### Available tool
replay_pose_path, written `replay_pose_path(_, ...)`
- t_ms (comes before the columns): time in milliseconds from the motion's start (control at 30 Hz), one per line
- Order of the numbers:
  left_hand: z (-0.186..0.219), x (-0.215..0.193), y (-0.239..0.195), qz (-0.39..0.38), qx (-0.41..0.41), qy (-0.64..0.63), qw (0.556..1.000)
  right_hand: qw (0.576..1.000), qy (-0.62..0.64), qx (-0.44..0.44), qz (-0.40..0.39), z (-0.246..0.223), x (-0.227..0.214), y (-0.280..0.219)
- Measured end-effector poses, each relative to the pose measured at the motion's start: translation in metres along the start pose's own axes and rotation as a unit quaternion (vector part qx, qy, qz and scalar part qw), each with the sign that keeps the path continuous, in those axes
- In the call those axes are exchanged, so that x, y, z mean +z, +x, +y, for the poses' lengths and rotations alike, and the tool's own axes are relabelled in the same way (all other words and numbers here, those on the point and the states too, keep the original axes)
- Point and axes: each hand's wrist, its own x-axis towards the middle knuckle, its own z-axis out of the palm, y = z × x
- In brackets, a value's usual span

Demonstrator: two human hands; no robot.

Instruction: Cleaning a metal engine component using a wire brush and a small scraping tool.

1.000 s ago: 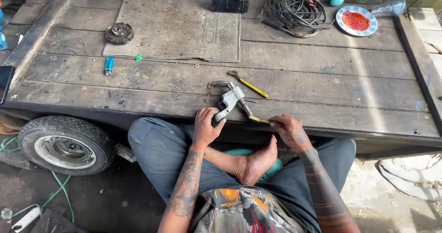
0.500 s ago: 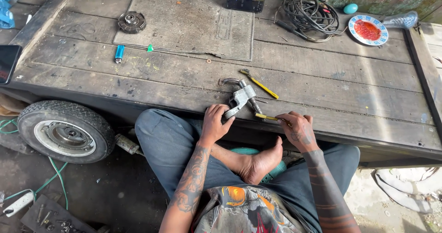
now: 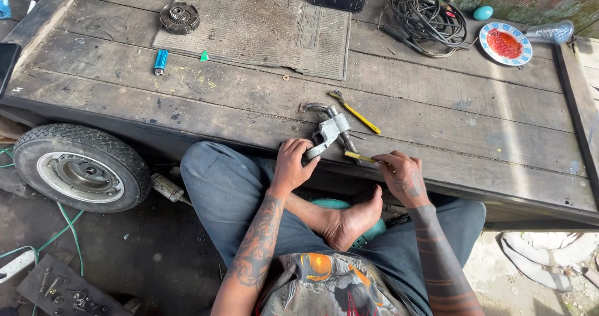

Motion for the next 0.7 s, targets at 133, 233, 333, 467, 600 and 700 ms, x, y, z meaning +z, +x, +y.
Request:
replay_pose_path(133,-0.001,0.003,0.0,0.005,-0.005,0.003,1.0,1.0,-0.009,0.003,0.027,0.012,0.004,0.003)
replay_pose_path(233,-0.002,0.004,0.0,0.018,-0.001,0.013,1.0,0.998,-0.01,-0.031,0.046,0.013,0.009,0.005)
replay_pose_path(333,-0.002,0.006,-0.002,0.034,-0.003,0.018,0.999,0.996,-0.06,-0.051,0.042,0.012,0.01,0.004)
replay_pose_path(467,-0.006,0.01,-0.002,0.049,0.022,0.014,0.998,0.995,-0.062,-0.063,0.04,0.013,0.008,0.006)
replay_pose_path(600,0.003,0.003,0.0,0.009,0.017,0.013,1.0,0.997,-0.011,-0.078,0.026,0.033,0.011,0.006)
replay_pose_path(700,-0.006,0.014,-0.003,0.001,0.011,0.023,1.0,0.998,-0.014,-0.066,0.015,0.04,0.01,0.002)
